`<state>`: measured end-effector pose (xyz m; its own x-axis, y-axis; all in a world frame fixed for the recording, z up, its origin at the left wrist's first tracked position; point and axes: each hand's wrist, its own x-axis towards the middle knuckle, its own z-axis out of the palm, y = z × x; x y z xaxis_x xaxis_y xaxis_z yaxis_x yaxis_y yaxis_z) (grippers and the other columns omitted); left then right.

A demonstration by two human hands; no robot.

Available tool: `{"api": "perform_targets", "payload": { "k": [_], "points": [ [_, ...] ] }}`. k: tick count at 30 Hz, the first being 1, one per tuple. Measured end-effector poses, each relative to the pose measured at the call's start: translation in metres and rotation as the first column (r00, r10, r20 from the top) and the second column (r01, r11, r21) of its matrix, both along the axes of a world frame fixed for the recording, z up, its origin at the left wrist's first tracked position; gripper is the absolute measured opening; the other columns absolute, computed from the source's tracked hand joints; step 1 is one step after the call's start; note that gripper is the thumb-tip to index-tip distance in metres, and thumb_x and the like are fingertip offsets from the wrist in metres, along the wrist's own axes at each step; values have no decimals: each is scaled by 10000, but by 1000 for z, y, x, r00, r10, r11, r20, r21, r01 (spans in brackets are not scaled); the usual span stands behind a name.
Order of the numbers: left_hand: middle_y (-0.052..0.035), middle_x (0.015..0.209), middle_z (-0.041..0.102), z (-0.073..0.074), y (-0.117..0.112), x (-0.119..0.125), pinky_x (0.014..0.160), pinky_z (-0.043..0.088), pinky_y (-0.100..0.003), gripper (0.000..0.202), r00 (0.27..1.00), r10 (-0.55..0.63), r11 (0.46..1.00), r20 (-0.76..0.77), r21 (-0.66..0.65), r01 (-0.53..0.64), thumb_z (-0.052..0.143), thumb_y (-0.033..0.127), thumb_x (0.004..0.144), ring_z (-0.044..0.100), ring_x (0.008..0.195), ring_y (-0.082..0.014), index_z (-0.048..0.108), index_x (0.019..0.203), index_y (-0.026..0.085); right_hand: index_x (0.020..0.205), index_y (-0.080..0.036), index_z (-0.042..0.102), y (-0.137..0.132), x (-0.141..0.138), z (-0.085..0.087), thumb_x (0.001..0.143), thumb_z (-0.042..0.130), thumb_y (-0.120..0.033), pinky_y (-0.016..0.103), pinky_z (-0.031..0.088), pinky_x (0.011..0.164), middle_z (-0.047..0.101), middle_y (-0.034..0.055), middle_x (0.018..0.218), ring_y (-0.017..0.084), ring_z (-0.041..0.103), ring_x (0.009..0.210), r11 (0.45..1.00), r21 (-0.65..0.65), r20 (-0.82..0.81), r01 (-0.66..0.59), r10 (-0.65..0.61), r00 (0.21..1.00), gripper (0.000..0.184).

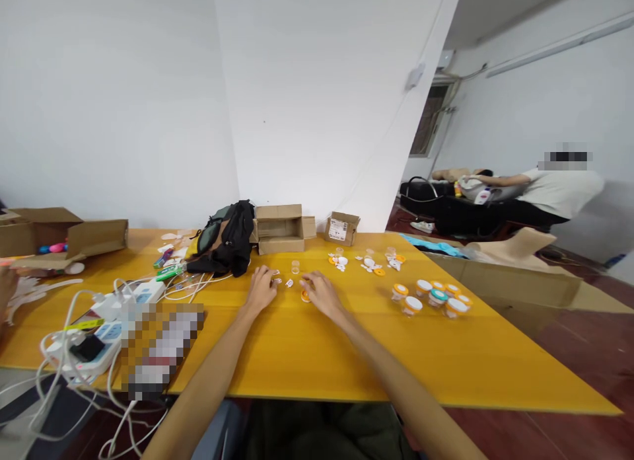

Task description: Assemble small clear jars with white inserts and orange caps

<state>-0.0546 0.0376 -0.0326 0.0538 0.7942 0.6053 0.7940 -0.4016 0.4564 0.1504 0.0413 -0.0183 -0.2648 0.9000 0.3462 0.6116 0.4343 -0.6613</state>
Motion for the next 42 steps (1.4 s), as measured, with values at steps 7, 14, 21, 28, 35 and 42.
{"api": "perform_targets", "payload": {
  "k": [7, 14, 21, 28, 35, 42],
  "points": [
    [-28, 753, 612, -5, 4, 0, 774, 494, -344, 146, 994, -83, 995, 69, -45, 86, 588, 106, 773, 582, 751, -202, 684, 768, 216, 962, -228, 722, 8, -34, 20, 847, 633, -263, 305, 437, 824, 680, 119, 1126, 265, 621, 1058, 998, -56, 329, 40, -20, 944, 149],
    [8, 628, 644, 5, 3, 8, 651, 492, -283, 94, 922, -139, 965, 363, -161, 209, 635, 167, 752, 607, 616, -164, 660, 668, 201, 861, -229, 710, 14, -37, 17, 800, 662, -190, 272, 405, 694, 725, 83, 995, 225, 658, 929, 997, -72, 254, 39, -19, 967, 87],
    [-23, 728, 731, 8, 2, 22, 718, 543, -310, 33, 768, -214, 905, 603, -172, 388, 684, 211, 706, 674, 688, -180, 698, 718, 183, 743, -226, 685, 20, -22, 10, 776, 660, -161, 258, 429, 670, 735, 31, 803, 192, 668, 776, 995, -99, 40, 2, 2, 999, 78],
    [-34, 769, 747, 11, -3, 34, 772, 559, -314, 120, 696, -226, 884, 682, -157, 441, 767, 250, 664, 704, 755, -190, 704, 737, 179, 730, -203, 684, 23, -7, 6, 747, 632, -119, 263, 483, 681, 713, 12, 711, 182, 661, 708, 992, -64, -184, -108, 94, 978, 100],
    [-17, 754, 727, 12, -5, 39, 770, 552, -288, 153, 667, -217, 883, 713, -148, 445, 781, 214, 645, 683, 722, -154, 684, 757, 174, 853, -212, 752, 14, -1, 6, 800, 580, -110, 277, 510, 695, 757, 43, 811, 205, 684, 742, 968, 79, -162, -238, 248, 955, 206],
    [-8, 733, 712, 8, -5, 39, 759, 547, -287, 152, 678, -231, 879, 698, -150, 453, 769, 196, 637, 671, 711, -147, 664, 744, 172, 876, -237, 781, 10, 0, 0, 828, 578, -116, 303, 514, 746, 766, 52, 851, 223, 688, 783, 954, 180, -157, -238, 267, 951, 241]
  ]
}}
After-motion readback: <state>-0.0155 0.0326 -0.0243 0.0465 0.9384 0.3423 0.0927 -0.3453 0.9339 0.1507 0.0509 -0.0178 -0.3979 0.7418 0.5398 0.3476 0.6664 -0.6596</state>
